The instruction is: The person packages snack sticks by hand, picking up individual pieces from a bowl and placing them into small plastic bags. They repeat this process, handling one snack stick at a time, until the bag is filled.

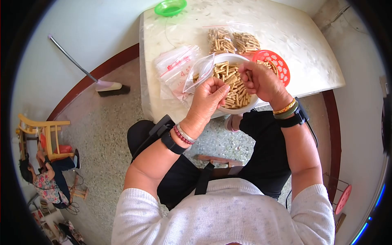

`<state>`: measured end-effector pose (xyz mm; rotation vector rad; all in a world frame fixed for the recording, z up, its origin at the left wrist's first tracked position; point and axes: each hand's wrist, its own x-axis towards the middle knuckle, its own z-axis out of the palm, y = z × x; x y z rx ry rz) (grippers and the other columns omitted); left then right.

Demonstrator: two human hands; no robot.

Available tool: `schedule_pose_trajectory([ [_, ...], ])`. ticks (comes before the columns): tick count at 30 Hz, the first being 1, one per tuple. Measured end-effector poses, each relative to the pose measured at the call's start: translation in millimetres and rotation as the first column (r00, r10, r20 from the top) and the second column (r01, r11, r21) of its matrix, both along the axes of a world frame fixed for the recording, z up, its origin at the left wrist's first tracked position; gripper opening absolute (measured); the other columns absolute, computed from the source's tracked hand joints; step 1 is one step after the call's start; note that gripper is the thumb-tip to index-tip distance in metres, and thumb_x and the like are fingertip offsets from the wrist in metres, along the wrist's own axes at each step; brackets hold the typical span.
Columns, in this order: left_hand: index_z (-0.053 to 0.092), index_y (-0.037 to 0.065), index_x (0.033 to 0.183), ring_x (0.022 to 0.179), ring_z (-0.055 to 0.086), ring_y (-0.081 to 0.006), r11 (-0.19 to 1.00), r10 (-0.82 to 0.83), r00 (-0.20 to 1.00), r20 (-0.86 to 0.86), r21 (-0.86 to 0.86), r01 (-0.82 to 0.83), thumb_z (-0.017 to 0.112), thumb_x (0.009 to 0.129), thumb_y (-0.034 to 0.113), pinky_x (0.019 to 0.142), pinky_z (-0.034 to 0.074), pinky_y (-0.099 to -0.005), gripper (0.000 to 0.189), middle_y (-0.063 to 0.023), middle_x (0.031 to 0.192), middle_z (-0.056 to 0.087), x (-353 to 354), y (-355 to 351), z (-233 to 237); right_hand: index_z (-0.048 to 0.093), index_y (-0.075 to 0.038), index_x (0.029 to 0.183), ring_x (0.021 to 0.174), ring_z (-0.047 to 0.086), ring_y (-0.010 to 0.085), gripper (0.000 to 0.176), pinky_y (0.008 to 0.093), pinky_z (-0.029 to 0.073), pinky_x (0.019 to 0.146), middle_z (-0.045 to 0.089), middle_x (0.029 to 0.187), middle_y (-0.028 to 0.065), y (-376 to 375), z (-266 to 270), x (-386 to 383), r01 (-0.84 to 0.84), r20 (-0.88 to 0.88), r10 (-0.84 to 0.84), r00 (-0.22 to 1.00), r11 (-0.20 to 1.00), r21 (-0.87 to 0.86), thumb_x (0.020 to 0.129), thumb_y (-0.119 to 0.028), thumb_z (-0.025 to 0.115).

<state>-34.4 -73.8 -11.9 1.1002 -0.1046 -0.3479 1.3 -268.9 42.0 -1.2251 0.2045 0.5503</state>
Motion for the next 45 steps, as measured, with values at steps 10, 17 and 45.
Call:
schedule_pose_trajectory([
  [10, 0.055, 0.006, 0.096, 0.058, 0.051, -0.0026, 0.988, 0.068, 0.993, 0.094, 0.13, -0.08, 0.067, 0.092, 0.016, 0.05, 0.039, -0.0162, 0.016, 0.0026, 0.073, 0.058, 0.3, -1.9, -5.3, 0.062, -0.009, 0.088, 0.055, 0.04, 0.001, 0.017, 0.0177, 0.033, 0.047, 0.05, 0.07, -0.0075, 3.6, -6.3, -5.1, -0.235, 0.175, 0.304, 0.937, 0.915, -0.329, 0.094, -0.025, 0.061],
  [17, 0.057, 0.003, 0.109, 0.061, 0.054, -0.0051, 0.994, 0.099, 0.995, 0.023, 0.046, -0.1, 0.054, 0.099, 0.035, 0.052, 0.04, -0.0182, 0.034, -0.0004, 0.081, 0.06, -2.5, 1.9, -1.7, 0.064, -0.004, 0.091, 0.074, 0.052, 0.0039, 0.009, 0.0197, 0.045, 0.067, 0.058, 0.081, -0.0049, 5.5, -1.0, -7.9, -0.084, 0.338, 0.227, 0.913, 0.918, -0.388, 0.09, -0.012, 0.064],
  [45, 0.061, 0.003, 0.082, 0.054, 0.044, -0.0025, 0.804, 0.276, 0.544, 0.792, 0.12, -0.582, 0.067, 0.089, 0.009, 0.048, 0.033, -0.0189, 0.011, 0.0019, 0.067, 0.057, -19.8, 41.6, 66.4, 0.06, -0.004, 0.094, 0.07, 0.052, 0.0016, 0.015, 0.0171, 0.042, 0.06, 0.06, 0.079, -0.003, 26.9, 7.3, -5.3, 0.265, 0.652, -0.124, 0.748, 0.956, -0.122, 0.097, -0.018, 0.059],
])
